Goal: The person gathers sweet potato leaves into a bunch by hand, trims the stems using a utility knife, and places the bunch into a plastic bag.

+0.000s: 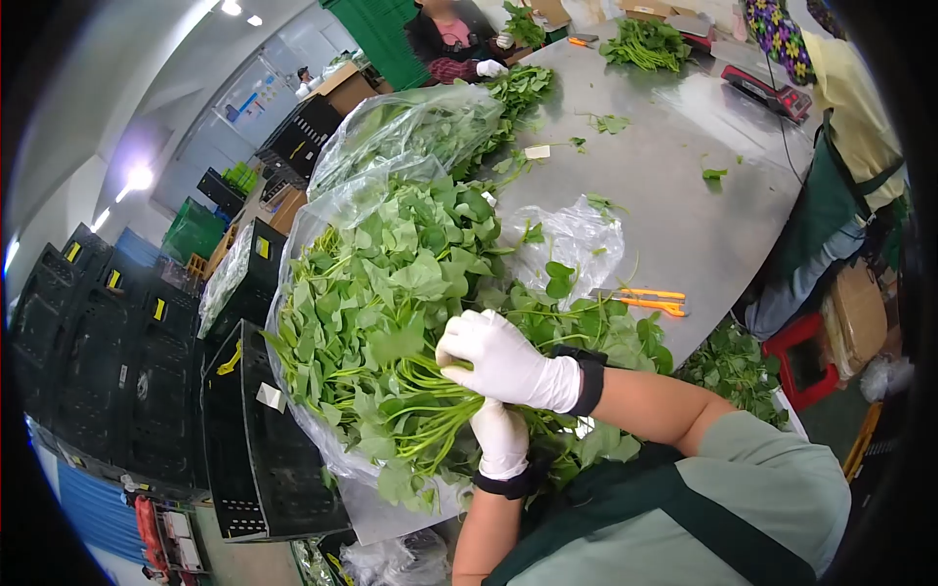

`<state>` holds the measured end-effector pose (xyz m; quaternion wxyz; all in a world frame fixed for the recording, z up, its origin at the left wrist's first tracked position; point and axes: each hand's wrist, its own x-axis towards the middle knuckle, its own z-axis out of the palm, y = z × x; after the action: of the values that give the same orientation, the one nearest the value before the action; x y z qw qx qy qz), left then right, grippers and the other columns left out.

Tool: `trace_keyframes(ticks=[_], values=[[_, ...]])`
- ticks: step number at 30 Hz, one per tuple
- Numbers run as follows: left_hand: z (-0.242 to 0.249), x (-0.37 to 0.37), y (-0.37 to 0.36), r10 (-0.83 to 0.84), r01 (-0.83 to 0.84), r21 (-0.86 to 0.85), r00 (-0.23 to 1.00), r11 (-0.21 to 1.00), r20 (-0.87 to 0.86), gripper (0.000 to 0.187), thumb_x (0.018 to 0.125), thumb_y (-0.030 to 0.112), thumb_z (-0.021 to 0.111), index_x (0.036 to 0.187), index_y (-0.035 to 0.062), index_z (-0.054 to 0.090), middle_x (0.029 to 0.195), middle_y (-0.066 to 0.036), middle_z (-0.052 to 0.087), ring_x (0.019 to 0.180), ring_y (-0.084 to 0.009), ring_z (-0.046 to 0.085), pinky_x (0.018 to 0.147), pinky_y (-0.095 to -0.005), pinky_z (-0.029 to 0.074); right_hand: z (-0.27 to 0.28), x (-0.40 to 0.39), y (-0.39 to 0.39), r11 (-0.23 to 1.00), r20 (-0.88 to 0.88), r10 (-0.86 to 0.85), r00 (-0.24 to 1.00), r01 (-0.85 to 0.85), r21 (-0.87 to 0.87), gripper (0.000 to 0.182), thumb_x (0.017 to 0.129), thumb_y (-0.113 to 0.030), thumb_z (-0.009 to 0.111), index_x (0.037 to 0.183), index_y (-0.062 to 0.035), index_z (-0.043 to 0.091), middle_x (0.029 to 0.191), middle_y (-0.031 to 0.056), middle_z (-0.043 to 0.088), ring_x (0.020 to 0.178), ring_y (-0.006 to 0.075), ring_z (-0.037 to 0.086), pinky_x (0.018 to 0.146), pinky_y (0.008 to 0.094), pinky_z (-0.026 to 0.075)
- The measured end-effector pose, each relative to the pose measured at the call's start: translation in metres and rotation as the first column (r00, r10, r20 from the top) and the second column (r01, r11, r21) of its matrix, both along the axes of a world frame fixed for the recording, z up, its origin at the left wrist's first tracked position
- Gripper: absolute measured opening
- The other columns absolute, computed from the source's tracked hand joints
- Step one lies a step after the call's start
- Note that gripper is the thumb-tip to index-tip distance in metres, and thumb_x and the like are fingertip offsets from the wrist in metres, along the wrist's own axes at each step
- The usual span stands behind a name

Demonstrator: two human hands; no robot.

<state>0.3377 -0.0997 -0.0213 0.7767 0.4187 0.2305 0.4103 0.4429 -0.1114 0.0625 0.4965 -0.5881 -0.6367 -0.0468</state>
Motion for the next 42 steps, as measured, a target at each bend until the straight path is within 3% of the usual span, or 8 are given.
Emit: trace_keyframes(ticks=[4, 11, 18, 21, 26, 31, 35, 42], values=[[0.001, -0.001, 0.001, 0.062, -0.062, -0.008, 0.998, 0.998, -0.015, 0.041, 0.098, 0.02, 0.05, 0.134, 0.0008, 0.041, 0.133, -0.009, 0.047, 0.122, -0.0225, 0.047, 0.104, -0.0397, 0.038, -0.009, -0.001, -0.003, 0.984, 0.028, 0.167, 0.986, -0.168, 0.061, 0.011, 0.077, -0.018, 0.067, 0.084, -0.0119, 0.06, 0.082, 0.002, 0.057, 0.083, 0.0226, 0.056, 0.075, 0.0345, 0.042], [-0.014, -0.002, 0.002, -0.032, 0.036, -0.141, 0.999, 0.989, 0.027, 0.044, 0.098, 0.019, 0.053, 0.137, 0.0093, 0.036, 0.132, -0.003, 0.044, 0.122, -0.017, 0.045, 0.104, -0.0349, 0.037, -0.01, 0.003, -0.012, 0.999, 0.311, 0.009, 0.951, 0.005, -0.045, 0.013, 0.079, -0.022, 0.065, 0.086, -0.0114, 0.061, 0.079, 0.0033, 0.059, 0.08, 0.0211, 0.058, 0.074, 0.0343, 0.042], [0.014, 0.005, -0.008, -0.036, 0.036, -0.015, 0.999, 0.999, 0.013, 0.027, 0.094, 0.016, 0.061, 0.116, 0.0046, 0.053, 0.103, -0.003, 0.061, 0.085, -0.0121, 0.054, 0.075, -0.0257, 0.043, 0.004, 0.044, -0.028, 0.959, -0.144, 0.011, 0.99, -0.051, -0.279, 0.015, 0.078, -0.021, 0.067, 0.087, -0.0096, 0.062, 0.079, 0.0092, 0.063, 0.079, 0.0303, 0.059, 0.078, 0.0407, 0.045], [0.032, 0.006, -0.016, -0.002, 0.003, 0.037, 0.999, 0.999, -0.032, 0.008, 0.096, 0.009, 0.056, 0.099, 0.0023, 0.057, 0.088, -0.008, 0.063, 0.068, -0.0108, 0.052, 0.065, -0.0237, 0.043, 0.012, 0.069, -0.028, 0.905, 0.354, -0.289, 0.89, 0.375, -0.203, 0.022, 0.074, -0.02, 0.069, 0.093, -0.0112, 0.062, 0.085, 0.008, 0.061, 0.087, 0.029, 0.059, 0.078, 0.0403, 0.045], [0.032, 0.006, -0.019, -0.022, 0.022, 0.025, 0.999, 0.999, -0.032, 0.011, 0.096, 0.012, 0.057, 0.102, 0.0034, 0.056, 0.09, -0.007, 0.062, 0.07, -0.0111, 0.051, 0.066, -0.0237, 0.042, 0.044, 0.06, -0.013, 0.948, 0.284, -0.318, 0.905, 0.308, 0.079, 0.027, 0.081, -0.023, 0.064, 0.106, -0.0131, 0.06, 0.079, 0.0048, 0.06, 0.074, 0.0243, 0.061, 0.068, 0.0385, 0.047], [0.035, 0.002, -0.026, -0.044, 0.047, 0.044, 0.997, 0.998, -0.069, 0.012, 0.097, 0.016, 0.056, 0.103, 0.0055, 0.055, 0.091, -0.005, 0.061, 0.071, -0.011, 0.05, 0.068, -0.0242, 0.041, 0.021, 0.064, 0.035, 0.957, 0.52, -0.24, 0.82, 0.289, -0.014, 0.006, 0.073, -0.014, 0.059, 0.077, -0.0124, 0.063, 0.073, 0.0055, 0.063, 0.072, 0.0237, 0.064, 0.065, 0.0373, 0.048], [0.038, -0.007, -0.028, -0.131, 0.132, 0.053, 0.991, 0.99, -0.022, 0.01, 0.097, 0.016, 0.055, 0.101, 0.007, 0.054, 0.089, -0.005, 0.058, 0.07, -0.0105, 0.048, 0.069, -0.0251, 0.041, 0.015, 0.105, 0.051, 0.925, 0.404, -0.363, 0.84, 0.379, 0.044, 0.006, 0.074, -0.014, 0.058, 0.077, -0.0109, 0.062, 0.076, 0.0085, 0.064, 0.074, 0.0271, 0.065, 0.067, 0.0403, 0.049], [0.043, -0.007, -0.029, -0.15, 0.15, 0.0, 0.989, 0.989, -0.009, 0.011, 0.097, 0.018, 0.055, 0.101, 0.0079, 0.054, 0.09, -0.004, 0.057, 0.07, -0.0108, 0.047, 0.07, -0.0255, 0.041, 0.03, 0.103, 0.023, 0.989, 0.145, -0.149, 0.978, 0.15, 0.004, 0.028, 0.088, -0.035, 0.058, 0.094, -0.0081, 0.063, 0.08, 0.0158, 0.065, 0.078, 0.036, 0.064, 0.071, 0.0432, 0.051]])
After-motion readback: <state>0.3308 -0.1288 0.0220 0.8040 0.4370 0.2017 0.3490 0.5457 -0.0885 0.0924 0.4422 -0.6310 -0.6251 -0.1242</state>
